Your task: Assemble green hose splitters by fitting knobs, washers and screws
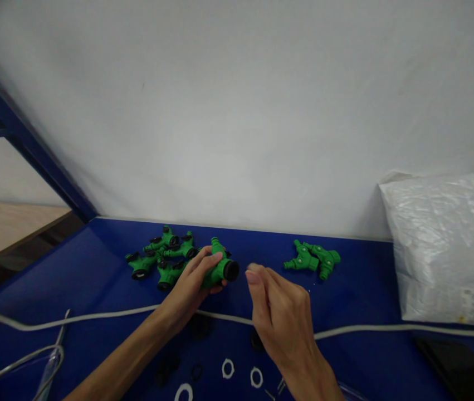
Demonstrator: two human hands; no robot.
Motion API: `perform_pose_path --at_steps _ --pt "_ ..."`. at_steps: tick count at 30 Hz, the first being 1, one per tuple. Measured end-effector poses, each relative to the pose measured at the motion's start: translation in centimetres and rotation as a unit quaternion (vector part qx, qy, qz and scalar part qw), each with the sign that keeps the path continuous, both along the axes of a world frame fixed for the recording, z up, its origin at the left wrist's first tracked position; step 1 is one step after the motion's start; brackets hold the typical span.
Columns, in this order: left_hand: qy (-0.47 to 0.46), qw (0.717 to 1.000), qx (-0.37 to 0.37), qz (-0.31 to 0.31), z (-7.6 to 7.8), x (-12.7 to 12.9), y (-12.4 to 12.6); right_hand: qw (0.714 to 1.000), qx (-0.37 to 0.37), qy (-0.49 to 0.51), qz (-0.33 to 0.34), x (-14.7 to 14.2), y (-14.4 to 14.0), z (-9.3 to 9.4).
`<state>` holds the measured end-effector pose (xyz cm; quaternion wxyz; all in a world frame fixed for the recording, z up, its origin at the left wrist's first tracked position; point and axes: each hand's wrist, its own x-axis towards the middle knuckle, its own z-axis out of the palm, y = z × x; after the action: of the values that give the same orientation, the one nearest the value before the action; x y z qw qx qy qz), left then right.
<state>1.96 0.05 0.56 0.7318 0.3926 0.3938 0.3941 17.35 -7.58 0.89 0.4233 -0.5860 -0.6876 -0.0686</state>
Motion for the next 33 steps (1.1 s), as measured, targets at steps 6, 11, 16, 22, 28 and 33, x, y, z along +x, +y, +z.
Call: perform_pose_path --at_steps 6,11,16,22,28,33 --pt "0.025 0.999 0.022 0.017 0.0 -0.3 0.3 0.995 -0.064 -0.079 -0.014 0.4 0.2 -0.2" --pt "0.05 0.998 0.037 0.005 -0.1 -0.6 0.4 0.996 -0.053 -0.055 0.056 0.3 0.2 -0.5" --pt "0.073 0.997 0.034 0.007 -0.1 -0.7 0.5 0.995 -0.069 -0.064 0.012 0.5 0.5 -0.9" --pt "0.095 0.992 0.076 -0.018 -0.4 -0.6 0.3 0.989 -0.035 -0.132 0.055 0.0 1.0 -1.8" --pt "0.078 0.982 0.166 -0.036 -0.6 -0.7 -0.1 0.975 -0.174 0.126 0.063 -1.6 0.6 -1.3" --pt "0.082 0.975 0.2 -0.051 -0.2 -0.9 0.0 0.934 -0.235 0.253 0.088 -1.8 0.4 -1.0"
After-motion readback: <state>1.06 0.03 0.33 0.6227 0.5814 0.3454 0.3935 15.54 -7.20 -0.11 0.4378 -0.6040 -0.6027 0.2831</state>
